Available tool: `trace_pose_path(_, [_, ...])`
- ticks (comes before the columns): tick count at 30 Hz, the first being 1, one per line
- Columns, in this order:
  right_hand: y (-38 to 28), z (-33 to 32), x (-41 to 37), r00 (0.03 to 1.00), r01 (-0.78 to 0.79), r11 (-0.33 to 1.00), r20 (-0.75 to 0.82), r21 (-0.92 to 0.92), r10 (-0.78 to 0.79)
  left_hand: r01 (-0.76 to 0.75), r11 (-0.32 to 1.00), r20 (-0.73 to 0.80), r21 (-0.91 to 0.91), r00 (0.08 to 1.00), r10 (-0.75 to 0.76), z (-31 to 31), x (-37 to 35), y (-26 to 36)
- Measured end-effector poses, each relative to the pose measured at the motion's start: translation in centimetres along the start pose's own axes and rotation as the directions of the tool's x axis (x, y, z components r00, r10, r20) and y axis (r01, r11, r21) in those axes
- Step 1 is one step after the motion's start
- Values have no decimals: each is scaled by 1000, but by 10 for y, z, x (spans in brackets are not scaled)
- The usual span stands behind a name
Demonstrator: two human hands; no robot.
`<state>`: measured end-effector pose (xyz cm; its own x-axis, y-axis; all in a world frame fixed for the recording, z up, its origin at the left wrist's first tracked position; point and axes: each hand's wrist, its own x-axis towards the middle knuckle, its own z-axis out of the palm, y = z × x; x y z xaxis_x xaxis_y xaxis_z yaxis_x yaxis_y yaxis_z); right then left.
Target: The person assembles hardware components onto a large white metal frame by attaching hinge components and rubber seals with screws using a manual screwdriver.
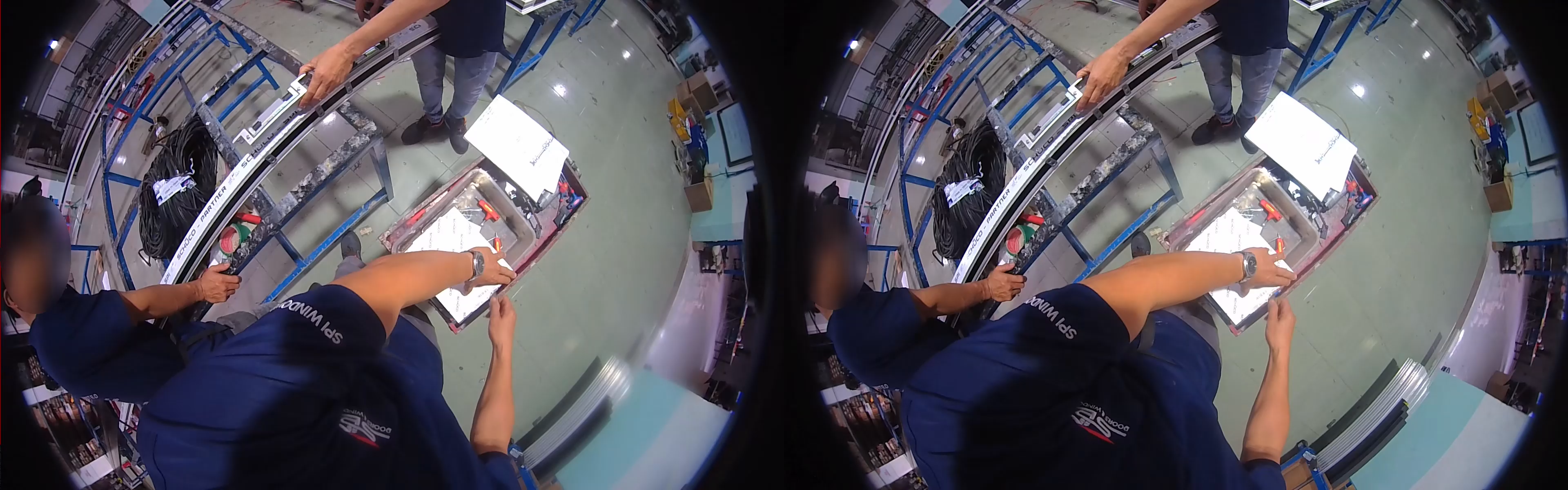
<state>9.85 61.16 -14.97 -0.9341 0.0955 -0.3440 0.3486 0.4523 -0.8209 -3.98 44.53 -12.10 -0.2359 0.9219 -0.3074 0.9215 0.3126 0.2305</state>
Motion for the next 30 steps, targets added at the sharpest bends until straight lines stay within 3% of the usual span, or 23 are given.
trace_pose_path(6, [20, 0, 7, 996, -6, 979, 86, 205, -12, -1, 1000, 38, 4, 999, 1, 0, 2, -6])
trace_pose_path(10, [6, 4, -9, 997, -66, 986, 48, 153, 59, -9, 1000, 32, -6, 999, 9, -8, -5, -5])
trace_pose_path(16, [7, 8, -15, 998, -38, 983, 54, 181, 28, -107, 994, 80, -23, 991, 109, -8, -4, 1])
trace_pose_path(20, [12, 15, -20, 1000, -20, 986, 7, 165, 19, -230, 961, -94, 157, 965, 246, 32, 23, 4])
trace_pose_path(30, [13, 21, -12, 998, -32, 989, -49, 141, 39, -322, 940, 25, 111, 947, 321, 6, 32, 0])
